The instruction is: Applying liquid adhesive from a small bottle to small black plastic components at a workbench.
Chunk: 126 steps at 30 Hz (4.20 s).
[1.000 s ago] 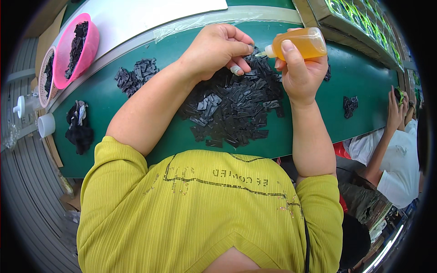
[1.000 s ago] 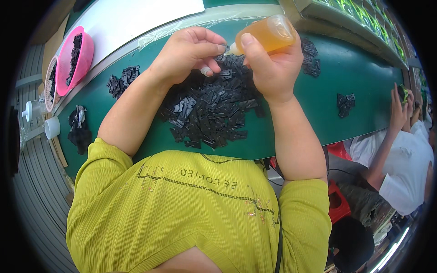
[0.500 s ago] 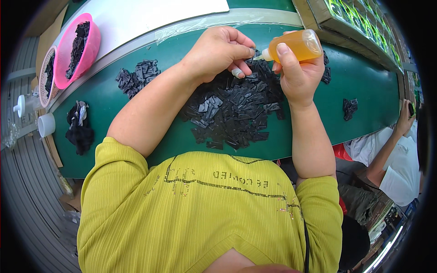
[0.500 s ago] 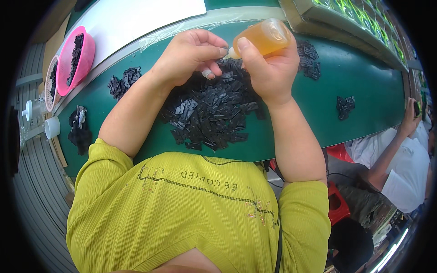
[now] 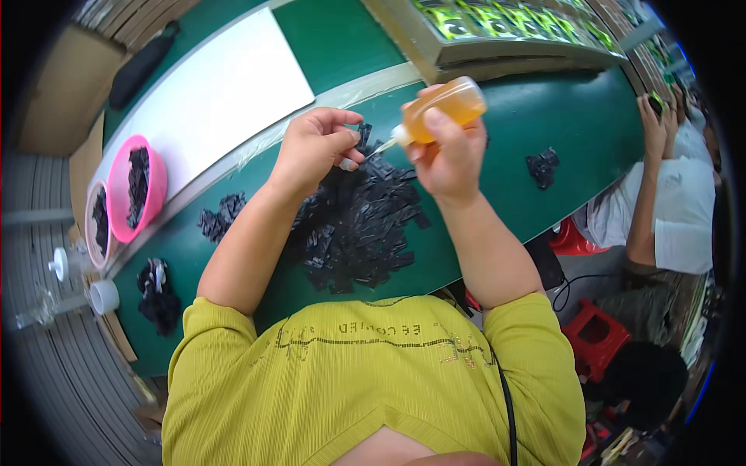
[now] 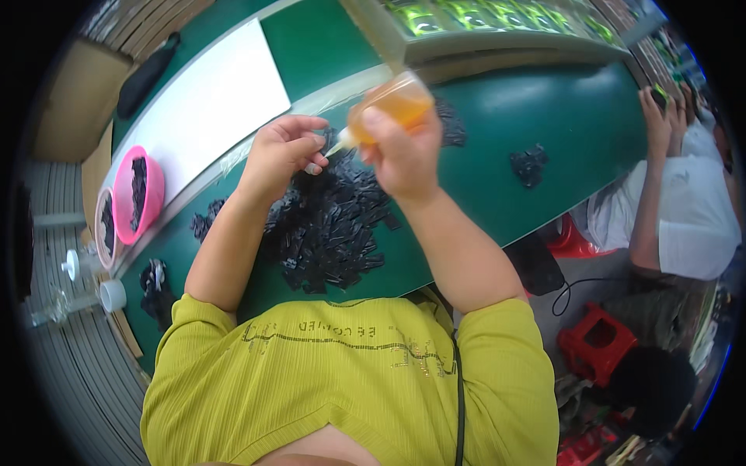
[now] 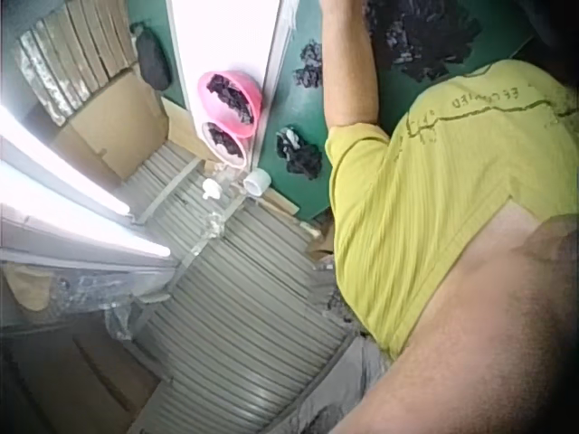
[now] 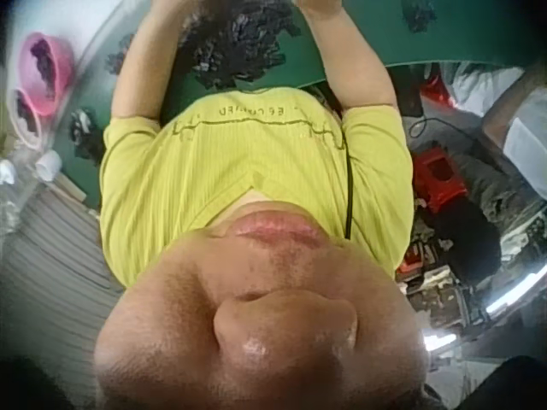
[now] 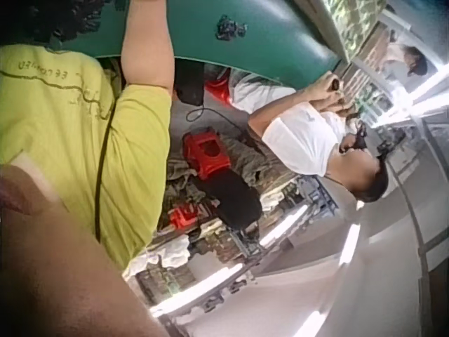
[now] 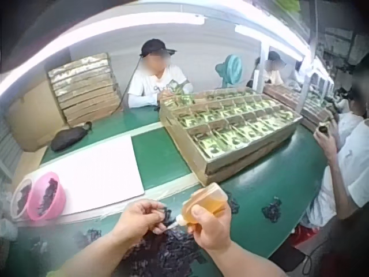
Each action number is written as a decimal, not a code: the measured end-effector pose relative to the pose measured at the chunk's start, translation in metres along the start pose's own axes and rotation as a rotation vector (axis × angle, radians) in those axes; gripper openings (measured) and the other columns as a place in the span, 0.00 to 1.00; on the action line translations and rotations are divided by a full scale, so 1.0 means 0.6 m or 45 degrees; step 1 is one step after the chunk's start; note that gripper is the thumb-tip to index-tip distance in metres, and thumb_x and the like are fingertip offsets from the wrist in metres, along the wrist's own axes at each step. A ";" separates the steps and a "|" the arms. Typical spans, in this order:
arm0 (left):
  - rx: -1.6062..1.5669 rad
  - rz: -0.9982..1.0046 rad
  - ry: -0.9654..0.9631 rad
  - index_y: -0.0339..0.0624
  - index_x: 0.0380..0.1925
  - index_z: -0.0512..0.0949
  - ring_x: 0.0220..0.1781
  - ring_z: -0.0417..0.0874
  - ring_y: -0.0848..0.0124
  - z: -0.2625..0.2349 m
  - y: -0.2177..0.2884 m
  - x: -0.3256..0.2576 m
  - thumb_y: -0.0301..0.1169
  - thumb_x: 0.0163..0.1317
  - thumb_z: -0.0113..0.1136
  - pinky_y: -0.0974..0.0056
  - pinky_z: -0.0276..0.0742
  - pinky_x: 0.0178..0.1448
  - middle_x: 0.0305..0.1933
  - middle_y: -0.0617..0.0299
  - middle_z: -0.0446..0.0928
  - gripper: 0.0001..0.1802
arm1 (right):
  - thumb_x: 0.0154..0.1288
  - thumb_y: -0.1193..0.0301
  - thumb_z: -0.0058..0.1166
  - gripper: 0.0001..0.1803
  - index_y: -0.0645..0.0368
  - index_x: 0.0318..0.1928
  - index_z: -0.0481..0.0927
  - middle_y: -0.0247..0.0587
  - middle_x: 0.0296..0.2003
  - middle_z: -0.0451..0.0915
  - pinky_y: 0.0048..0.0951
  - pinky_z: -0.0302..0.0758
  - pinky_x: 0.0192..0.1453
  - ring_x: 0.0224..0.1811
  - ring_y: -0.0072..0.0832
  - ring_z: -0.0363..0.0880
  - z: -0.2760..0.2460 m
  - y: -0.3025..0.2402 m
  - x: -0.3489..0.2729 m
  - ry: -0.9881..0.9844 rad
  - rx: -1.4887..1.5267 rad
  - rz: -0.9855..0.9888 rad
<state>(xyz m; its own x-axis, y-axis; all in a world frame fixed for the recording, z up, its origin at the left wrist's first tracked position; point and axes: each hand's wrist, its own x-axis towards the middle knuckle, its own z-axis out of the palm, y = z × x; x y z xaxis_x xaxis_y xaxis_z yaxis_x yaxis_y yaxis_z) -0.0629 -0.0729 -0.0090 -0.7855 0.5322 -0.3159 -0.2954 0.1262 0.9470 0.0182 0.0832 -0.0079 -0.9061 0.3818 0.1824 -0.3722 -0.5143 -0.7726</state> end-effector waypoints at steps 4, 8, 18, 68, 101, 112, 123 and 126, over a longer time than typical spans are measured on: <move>0.244 0.163 -0.105 0.29 0.40 0.76 0.26 0.79 0.73 0.065 0.032 0.052 0.24 0.54 0.59 0.69 0.77 0.30 0.32 0.58 0.78 0.13 | 0.56 0.74 0.52 0.13 0.62 0.42 0.71 0.41 0.27 0.76 0.17 0.66 0.18 0.17 0.19 0.70 0.013 -0.019 -0.018 -0.049 0.086 -0.016; 0.237 0.289 -0.166 0.29 0.34 0.78 0.28 0.78 0.72 0.116 0.028 0.096 0.27 0.53 0.63 0.68 0.76 0.32 0.33 0.57 0.79 0.12 | 0.55 0.75 0.54 0.11 0.62 0.39 0.71 0.36 0.25 0.75 0.15 0.65 0.18 0.16 0.16 0.68 0.011 -0.021 -0.021 -0.070 0.126 -0.054; 0.212 0.210 0.139 0.34 0.38 0.77 0.28 0.78 0.74 -0.047 0.026 -0.049 0.28 0.55 0.61 0.70 0.73 0.29 0.34 0.60 0.79 0.12 | 0.59 0.69 0.50 0.15 0.61 0.46 0.71 0.46 0.34 0.78 0.17 0.68 0.20 0.20 0.20 0.71 -0.013 -0.013 -0.016 -0.036 0.006 -0.086; -0.069 -0.071 -0.152 0.30 0.43 0.73 0.29 0.82 0.70 -0.040 -0.034 -0.023 0.24 0.57 0.57 0.70 0.80 0.33 0.34 0.55 0.78 0.14 | 0.59 0.75 0.53 0.11 0.64 0.42 0.71 0.39 0.27 0.77 0.17 0.67 0.20 0.18 0.18 0.70 -0.006 0.054 0.010 -0.082 -0.535 -0.244; -0.093 -0.047 -0.140 0.27 0.39 0.73 0.27 0.84 0.68 -0.040 -0.038 -0.017 0.20 0.55 0.57 0.71 0.80 0.29 0.30 0.54 0.78 0.11 | 0.58 0.75 0.53 0.09 0.64 0.40 0.72 0.39 0.27 0.77 0.17 0.66 0.20 0.18 0.18 0.70 -0.011 0.049 0.016 -0.072 -0.477 -0.229; -0.044 -0.095 -0.148 0.29 0.41 0.73 0.31 0.84 0.67 -0.044 -0.032 -0.017 0.23 0.55 0.58 0.71 0.81 0.33 0.36 0.52 0.77 0.13 | 0.55 0.78 0.57 0.13 0.63 0.41 0.71 0.36 0.29 0.75 0.16 0.69 0.22 0.21 0.17 0.71 0.005 0.058 -0.001 -0.202 -0.503 -0.076; -0.032 -0.105 -0.140 0.29 0.41 0.73 0.31 0.84 0.67 -0.048 -0.033 -0.017 0.24 0.56 0.58 0.71 0.81 0.34 0.36 0.53 0.77 0.13 | 0.55 0.77 0.58 0.15 0.62 0.43 0.70 0.36 0.32 0.75 0.16 0.70 0.24 0.23 0.17 0.72 0.003 0.069 0.000 -0.223 -0.525 -0.057; -0.036 -0.095 -0.154 0.29 0.40 0.73 0.30 0.84 0.67 -0.046 -0.032 -0.009 0.24 0.56 0.57 0.71 0.81 0.34 0.36 0.53 0.77 0.13 | 0.55 0.78 0.58 0.15 0.62 0.42 0.70 0.35 0.31 0.75 0.16 0.69 0.24 0.23 0.17 0.72 0.006 0.066 0.005 -0.220 -0.566 -0.094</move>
<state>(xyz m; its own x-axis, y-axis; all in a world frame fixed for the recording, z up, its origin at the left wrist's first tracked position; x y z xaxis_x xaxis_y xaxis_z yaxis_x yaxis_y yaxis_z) -0.0679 -0.1015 -0.0272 -0.6898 0.6196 -0.3745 -0.3672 0.1464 0.9186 -0.0001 0.0609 -0.0357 -0.9147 0.2524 0.3158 -0.3488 -0.0981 -0.9320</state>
